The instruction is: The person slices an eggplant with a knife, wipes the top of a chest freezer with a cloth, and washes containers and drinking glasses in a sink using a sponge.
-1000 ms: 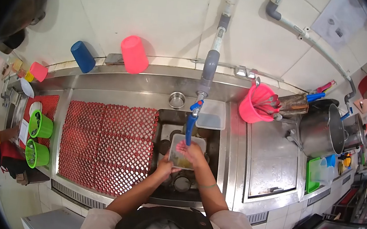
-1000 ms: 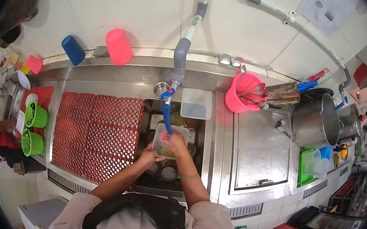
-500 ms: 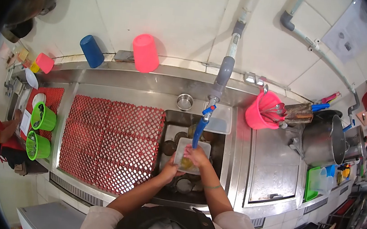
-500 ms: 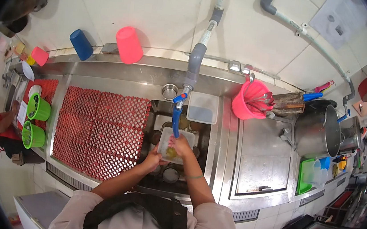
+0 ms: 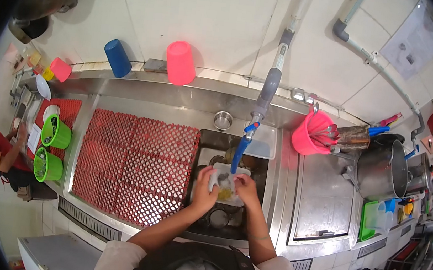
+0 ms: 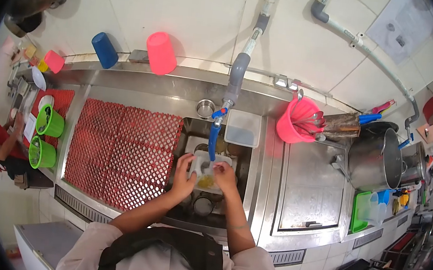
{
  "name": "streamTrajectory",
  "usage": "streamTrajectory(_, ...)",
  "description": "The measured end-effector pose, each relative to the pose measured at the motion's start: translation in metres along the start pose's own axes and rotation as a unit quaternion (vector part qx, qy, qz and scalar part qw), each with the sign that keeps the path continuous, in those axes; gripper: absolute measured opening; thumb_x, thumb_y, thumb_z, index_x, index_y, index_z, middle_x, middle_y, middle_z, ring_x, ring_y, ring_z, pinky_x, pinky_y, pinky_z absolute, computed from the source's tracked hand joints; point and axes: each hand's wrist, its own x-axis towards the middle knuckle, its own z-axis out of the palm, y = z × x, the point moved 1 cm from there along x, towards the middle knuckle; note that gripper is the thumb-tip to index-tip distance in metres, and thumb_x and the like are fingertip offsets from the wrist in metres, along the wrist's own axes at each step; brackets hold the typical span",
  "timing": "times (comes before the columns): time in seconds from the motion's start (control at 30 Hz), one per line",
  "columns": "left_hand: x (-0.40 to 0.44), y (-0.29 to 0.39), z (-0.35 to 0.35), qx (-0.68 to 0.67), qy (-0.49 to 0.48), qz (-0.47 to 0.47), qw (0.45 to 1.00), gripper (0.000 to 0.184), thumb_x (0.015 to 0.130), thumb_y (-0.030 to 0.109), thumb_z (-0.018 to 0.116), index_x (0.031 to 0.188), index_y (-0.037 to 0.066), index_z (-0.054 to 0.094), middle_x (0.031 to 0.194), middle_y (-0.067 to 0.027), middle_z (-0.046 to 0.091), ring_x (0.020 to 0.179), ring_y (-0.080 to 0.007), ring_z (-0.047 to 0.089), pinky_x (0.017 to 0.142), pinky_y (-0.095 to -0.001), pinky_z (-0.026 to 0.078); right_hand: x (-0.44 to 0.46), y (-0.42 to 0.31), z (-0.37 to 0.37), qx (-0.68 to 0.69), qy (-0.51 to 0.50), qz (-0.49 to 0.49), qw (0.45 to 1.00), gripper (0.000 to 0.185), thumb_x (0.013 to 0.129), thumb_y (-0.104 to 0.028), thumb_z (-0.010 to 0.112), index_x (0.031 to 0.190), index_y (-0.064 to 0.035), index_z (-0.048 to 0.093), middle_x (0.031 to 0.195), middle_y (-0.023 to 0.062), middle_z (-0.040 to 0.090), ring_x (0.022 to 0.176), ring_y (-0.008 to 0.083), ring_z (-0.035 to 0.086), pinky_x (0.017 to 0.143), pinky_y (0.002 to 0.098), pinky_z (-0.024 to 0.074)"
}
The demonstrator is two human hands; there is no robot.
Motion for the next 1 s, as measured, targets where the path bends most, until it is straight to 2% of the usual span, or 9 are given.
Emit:
streamTrajectory(0.03, 0.006, 0.003, 0.001, -0.090, -0.030, 0.008, 0.995, 0.034, 0.079, -0.001, 0.050, 0.112, 0.002, 0.054, 0.110, -0.0176, 0.057, 0.099, -0.0258, 0.059, 0.081, -0.0367, 0.049, -0.004, -0.021, -0.009, 0.005, 0.021, -0.032, 0.999, 0.017, 0.080, -0.013, 0.065, 0.095, -0.0039, 0.062, 0.076, 0.0060, 0.062, 0.070, 0.0155, 0.059, 0.065, 0.0302, 0.0476)
streamTrajectory(0.13, 0.016, -0.038, 0.046, -0.345, -0.155, -0.383, 0.843, 0.020, 0.086, 0.003, 0.047, 0.104, 0.002, 0.055, 0.097, -0.0137, 0.061, 0.081, -0.0221, 0.063, 0.069, -0.0347, 0.053, -0.007, -0.092, -0.015, -0.039, 0.061, -0.145, 0.987, 0.027, 0.078, -0.012, 0.067, 0.104, -0.0040, 0.063, 0.079, 0.0082, 0.064, 0.072, 0.0165, 0.061, 0.068, 0.0303, 0.0487)
streamTrajectory(0.17, 0.019, -0.033, 0.053, -0.360, -0.148, -0.435, 0.812, 0.018, 0.093, 0.014, 0.043, 0.101, 0.003, 0.056, 0.087, -0.0091, 0.062, 0.068, -0.0188, 0.062, 0.061, -0.0317, 0.054, -0.006, -0.109, -0.013, -0.063, 0.071, -0.185, 0.978, 0.030, 0.078, -0.012, 0.067, 0.106, -0.0039, 0.063, 0.080, 0.0093, 0.064, 0.072, 0.0170, 0.061, 0.069, 0.0305, 0.0491)
streamTrajectory(0.27, 0.024, -0.067, 0.085, -0.432, -0.172, -0.509, 0.724, 0.022, 0.095, 0.025, 0.046, 0.098, 0.006, 0.056, 0.080, -0.0058, 0.060, 0.068, -0.0171, 0.061, 0.059, -0.0295, 0.052, 0.002, -0.126, -0.005, -0.122, -0.120, -0.103, 0.980, 0.032, 0.078, -0.009, 0.068, 0.108, -0.0004, 0.060, 0.089, 0.0089, 0.066, 0.080, 0.0164, 0.062, 0.069, 0.0318, 0.0506)
streamTrajectory(0.43, 0.016, -0.084, 0.101, -0.512, -0.200, -0.457, 0.700, 0.025, 0.092, 0.036, 0.051, 0.098, 0.012, 0.055, 0.075, -0.0003, 0.057, 0.068, -0.0136, 0.059, 0.061, -0.0274, 0.050, 0.002, -0.127, 0.014, -0.111, -0.133, -0.057, 0.983, 0.022, 0.081, -0.009, 0.066, 0.099, 0.0020, 0.063, 0.081, 0.0092, 0.066, 0.074, 0.0148, 0.062, 0.069, 0.0306, 0.0512)
streamTrajectory(0.57, 0.017, -0.093, 0.100, -0.469, -0.279, -0.406, 0.733, 0.022, 0.090, 0.033, 0.055, 0.100, 0.013, 0.056, 0.077, -0.0011, 0.058, 0.068, -0.0129, 0.058, 0.063, -0.0273, 0.050, 0.002, -0.126, 0.015, -0.117, -0.131, -0.032, 0.984, 0.020, 0.081, -0.007, 0.065, 0.098, 0.0026, 0.063, 0.083, 0.0104, 0.066, 0.077, 0.0149, 0.063, 0.070, 0.0305, 0.0514)
streamTrajectory(0.67, 0.025, -0.073, 0.087, -0.391, -0.243, -0.510, 0.726, 0.020, 0.090, 0.026, 0.055, 0.103, 0.011, 0.056, 0.081, -0.0038, 0.061, 0.066, -0.0131, 0.058, 0.061, -0.0268, 0.049, 0.003, -0.122, 0.004, -0.109, -0.111, -0.054, 0.986, 0.017, 0.081, -0.004, 0.063, 0.097, 0.0024, 0.063, 0.085, 0.0104, 0.065, 0.078, 0.0158, 0.062, 0.072, 0.0306, 0.0507)
streamTrajectory(0.9, 0.023, -0.046, -0.014, -0.288, -0.201, -0.347, 0.870, 0.021, 0.093, 0.017, 0.048, 0.110, 0.009, 0.059, 0.093, -0.0031, 0.065, 0.081, -0.0107, 0.060, 0.069, -0.0270, 0.048, 0.015, -0.056, -0.010, -0.147, -0.080, -0.105, 0.980, 0.016, 0.076, 0.002, 0.055, 0.090, 0.0039, 0.063, 0.078, 0.0156, 0.065, 0.079, 0.0247, 0.064, 0.074, 0.0317, 0.0488)
streamTrajectory(1.0, 0.009, -0.064, -0.036, -0.274, -0.144, -0.341, 0.887, 0.022, 0.093, 0.015, 0.048, 0.112, 0.009, 0.058, 0.095, -0.0033, 0.065, 0.081, -0.0106, 0.060, 0.070, -0.0260, 0.047, 0.017, -0.031, 0.001, -0.151, -0.124, -0.021, 0.980, 0.014, 0.080, -0.002, 0.053, 0.087, 0.0029, 0.064, 0.078, 0.0161, 0.065, 0.077, 0.0264, 0.064, 0.072, 0.0324, 0.0487)
